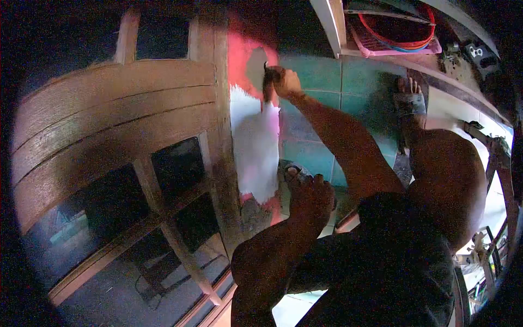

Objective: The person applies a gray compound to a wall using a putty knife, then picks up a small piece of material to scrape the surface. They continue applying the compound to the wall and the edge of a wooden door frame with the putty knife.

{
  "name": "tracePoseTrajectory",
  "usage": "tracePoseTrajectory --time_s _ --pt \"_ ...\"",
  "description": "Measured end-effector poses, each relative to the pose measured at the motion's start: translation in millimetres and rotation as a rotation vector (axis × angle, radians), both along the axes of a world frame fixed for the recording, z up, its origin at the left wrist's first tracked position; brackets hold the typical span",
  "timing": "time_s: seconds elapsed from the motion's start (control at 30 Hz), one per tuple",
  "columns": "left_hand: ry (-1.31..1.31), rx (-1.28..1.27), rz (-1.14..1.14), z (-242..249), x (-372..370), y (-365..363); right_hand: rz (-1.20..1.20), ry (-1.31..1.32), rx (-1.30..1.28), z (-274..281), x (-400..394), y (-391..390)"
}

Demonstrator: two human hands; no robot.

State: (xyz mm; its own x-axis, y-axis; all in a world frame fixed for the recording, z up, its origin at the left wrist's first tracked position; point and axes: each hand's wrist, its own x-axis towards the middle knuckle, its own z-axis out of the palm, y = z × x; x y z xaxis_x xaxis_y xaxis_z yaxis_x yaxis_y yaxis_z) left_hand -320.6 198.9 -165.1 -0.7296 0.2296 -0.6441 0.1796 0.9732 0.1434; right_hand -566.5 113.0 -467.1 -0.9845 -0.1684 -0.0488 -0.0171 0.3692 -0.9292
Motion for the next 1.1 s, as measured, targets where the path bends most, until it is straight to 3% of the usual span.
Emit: tracePoseTrajectory --time_s 0.1,0.23,0.33,0.47,0.53,0.63,0.7,0.83,0.93,0.97,1.1 --pt "0.141 0.017 -0.058 1.3 0.1 1.7 0.058 -0.078 -0.023 33.9 9.3 20.1" --pt "-0.021 -0.033 -0.084 -18.1 4.8 0.8 -0.096 -0.212 -0.002 66.0 3.6 25.8" --pt "-0.018 -0.031 -0.078 -17.2 7.8 -3.1 -0.584 -0.272 -0.16 56.3 -8.1 6.2" --pt "0.107 -0.053 -0.059 -8.8 10.2 -8.9 -0.59 -0.336 -0.079 42.5 -21.6 -2.7" --pt "0.08 -0.078 -0.043 -9.9 8.6 -7.9 -0.258 -0.145 -0.2 27.6 -15.7 -13.5" --pt "-0.043 -0.073 -0.022 -5.5 -1.2 -8.0 -0.19 -0.206 -0.068 53.1 21.9 -16.1" --pt "-0.14 -0.048 -0.031 -6.7 -4.7 -8.6 -0.19 -0.046 -0.034 57.6 59.0 -18.0" --pt "-0.008 -0.022 0.013 -16.9 4.4 -3.0 -0.188 0.114 -0.158 55.6 88.6 -2.1" --pt "-0.032 -0.061 -0.015 -14.6 -0.1 -1.4 -0.587 0.135 -0.277 58.9 65.5 8.7" --pt "-0.076 -0.069 -0.04 -13.2 -1.4 -1.4 -0.623 0.082 -0.385 43.9 48.4 6.2" --pt "-0.066 -0.064 -0.155 -20.1 7.9 -11.3 -0.564 -0.16 -0.241 41.2 2.1 4.7"
